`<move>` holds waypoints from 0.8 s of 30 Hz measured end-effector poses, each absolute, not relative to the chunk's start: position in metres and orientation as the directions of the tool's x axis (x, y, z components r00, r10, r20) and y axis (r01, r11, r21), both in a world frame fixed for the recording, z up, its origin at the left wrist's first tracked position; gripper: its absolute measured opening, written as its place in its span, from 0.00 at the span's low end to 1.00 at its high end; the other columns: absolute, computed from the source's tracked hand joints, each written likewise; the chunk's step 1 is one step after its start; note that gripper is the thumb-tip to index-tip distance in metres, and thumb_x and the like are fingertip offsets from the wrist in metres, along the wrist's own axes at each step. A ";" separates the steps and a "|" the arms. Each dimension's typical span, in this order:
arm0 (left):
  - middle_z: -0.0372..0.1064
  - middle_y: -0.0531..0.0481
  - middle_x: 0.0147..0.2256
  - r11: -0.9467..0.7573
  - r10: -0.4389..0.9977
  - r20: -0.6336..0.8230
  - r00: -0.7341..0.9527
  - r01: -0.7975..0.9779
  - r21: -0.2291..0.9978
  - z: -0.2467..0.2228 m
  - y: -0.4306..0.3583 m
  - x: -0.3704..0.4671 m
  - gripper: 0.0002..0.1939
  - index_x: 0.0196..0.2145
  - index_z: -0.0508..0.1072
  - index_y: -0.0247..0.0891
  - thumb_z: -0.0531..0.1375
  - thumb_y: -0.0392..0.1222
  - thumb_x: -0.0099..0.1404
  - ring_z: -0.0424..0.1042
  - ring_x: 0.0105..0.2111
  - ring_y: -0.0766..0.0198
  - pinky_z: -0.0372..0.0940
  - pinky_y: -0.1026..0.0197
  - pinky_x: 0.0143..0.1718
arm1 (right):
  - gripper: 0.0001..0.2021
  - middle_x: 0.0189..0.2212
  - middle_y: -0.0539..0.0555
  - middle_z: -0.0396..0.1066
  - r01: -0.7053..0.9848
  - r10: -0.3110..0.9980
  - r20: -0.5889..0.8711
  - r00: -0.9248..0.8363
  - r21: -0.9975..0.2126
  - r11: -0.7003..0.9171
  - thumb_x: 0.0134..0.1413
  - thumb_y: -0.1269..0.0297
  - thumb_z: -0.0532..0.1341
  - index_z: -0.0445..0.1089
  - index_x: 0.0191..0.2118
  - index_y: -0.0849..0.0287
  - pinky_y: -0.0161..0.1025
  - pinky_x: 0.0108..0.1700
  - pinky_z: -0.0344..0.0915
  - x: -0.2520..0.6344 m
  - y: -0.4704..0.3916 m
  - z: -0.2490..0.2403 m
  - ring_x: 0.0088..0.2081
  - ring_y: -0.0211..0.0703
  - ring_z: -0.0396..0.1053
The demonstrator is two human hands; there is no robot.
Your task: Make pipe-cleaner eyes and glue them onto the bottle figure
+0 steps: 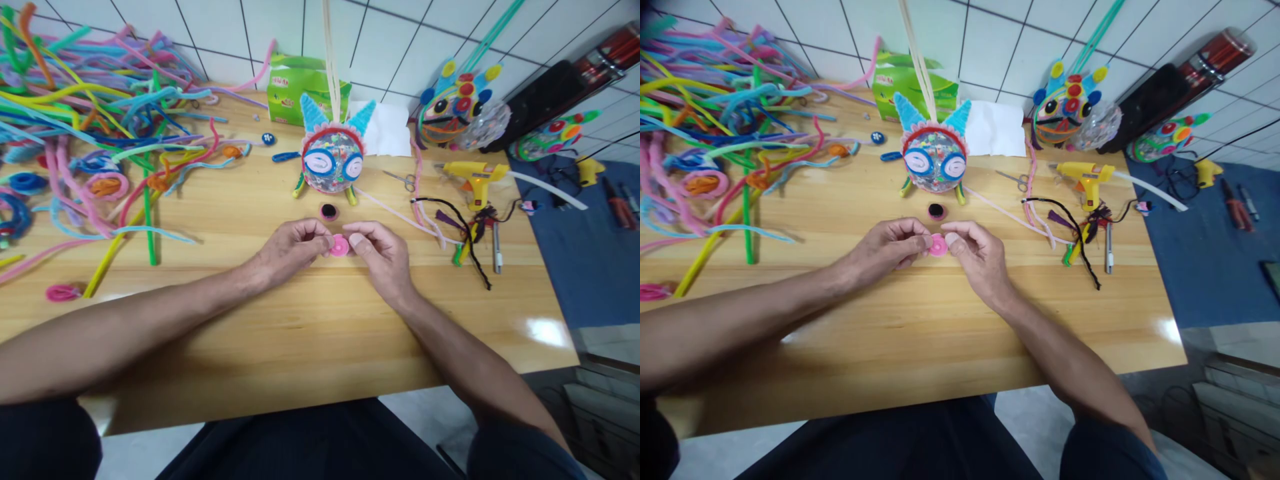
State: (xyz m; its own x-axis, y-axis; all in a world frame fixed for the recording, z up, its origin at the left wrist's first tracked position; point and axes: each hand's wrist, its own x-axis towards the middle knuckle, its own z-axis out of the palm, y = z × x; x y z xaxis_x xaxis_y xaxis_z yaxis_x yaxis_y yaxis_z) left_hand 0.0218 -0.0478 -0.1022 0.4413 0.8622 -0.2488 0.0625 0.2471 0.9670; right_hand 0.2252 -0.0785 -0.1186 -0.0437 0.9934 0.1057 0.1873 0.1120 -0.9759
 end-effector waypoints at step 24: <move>0.72 0.55 0.27 0.143 0.887 -0.153 0.436 0.056 0.988 -0.106 -0.053 0.022 0.08 0.32 0.75 0.37 0.65 0.45 0.63 0.66 0.27 0.69 0.63 0.64 0.33 | 0.05 0.37 0.50 0.84 0.237 0.981 0.154 -0.122 -0.955 0.179 0.62 0.65 0.67 0.80 0.43 0.54 0.38 0.41 0.76 0.220 -0.084 -0.117 0.36 0.39 0.79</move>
State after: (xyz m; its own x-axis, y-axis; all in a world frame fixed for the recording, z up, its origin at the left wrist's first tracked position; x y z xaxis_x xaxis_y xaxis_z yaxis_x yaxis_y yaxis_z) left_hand 0.0222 -0.0530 -0.1061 0.4364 0.8866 -0.1532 0.0558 0.1433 0.9881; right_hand 0.2200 -0.0843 -0.1168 -0.1222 0.9805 0.1536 0.2370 0.1791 -0.9549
